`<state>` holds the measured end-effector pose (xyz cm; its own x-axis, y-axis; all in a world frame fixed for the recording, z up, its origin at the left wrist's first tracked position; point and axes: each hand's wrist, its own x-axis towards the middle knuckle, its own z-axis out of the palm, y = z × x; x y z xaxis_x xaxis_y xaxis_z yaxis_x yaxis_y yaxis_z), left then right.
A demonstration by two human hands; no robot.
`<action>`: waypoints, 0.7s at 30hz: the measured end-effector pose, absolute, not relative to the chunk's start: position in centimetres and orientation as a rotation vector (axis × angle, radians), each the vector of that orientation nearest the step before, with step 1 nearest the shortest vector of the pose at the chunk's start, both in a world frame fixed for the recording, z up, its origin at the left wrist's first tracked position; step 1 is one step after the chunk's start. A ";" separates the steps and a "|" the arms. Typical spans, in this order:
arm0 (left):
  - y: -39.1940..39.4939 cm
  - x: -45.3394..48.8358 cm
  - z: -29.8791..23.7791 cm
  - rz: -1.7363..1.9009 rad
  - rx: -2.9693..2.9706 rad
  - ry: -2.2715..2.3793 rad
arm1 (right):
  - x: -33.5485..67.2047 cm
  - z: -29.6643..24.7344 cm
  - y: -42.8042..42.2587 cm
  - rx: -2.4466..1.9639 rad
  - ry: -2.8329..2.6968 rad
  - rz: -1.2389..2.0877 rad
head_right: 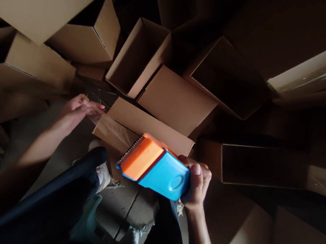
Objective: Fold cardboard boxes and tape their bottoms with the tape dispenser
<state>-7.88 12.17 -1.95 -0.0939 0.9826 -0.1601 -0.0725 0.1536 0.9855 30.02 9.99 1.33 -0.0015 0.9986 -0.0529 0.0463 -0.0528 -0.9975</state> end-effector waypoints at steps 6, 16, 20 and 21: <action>11.3 -5.4 -2.7 1.245 0.961 1.462 | 29.8 1.7 10.1 -1.212 -1.218 1.193; 10.4 -3.1 -1.0 1.273 0.890 1.610 | 29.7 1.7 10.0 -1.248 -1.126 1.243; 10.1 -2.6 -0.6 1.313 0.949 1.658 | 29.6 2.0 10.0 -1.249 -1.121 1.240; 10.0 -2.4 -0.4 1.309 0.964 1.674 | 29.6 1.9 10.0 -1.245 -1.118 1.239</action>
<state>-2.41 9.96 -0.41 -0.4019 0.9068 -0.1270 0.0956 0.1795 0.9791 29.59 9.98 1.95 0.0433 0.9972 -0.0617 -0.0403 -0.0600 -0.9974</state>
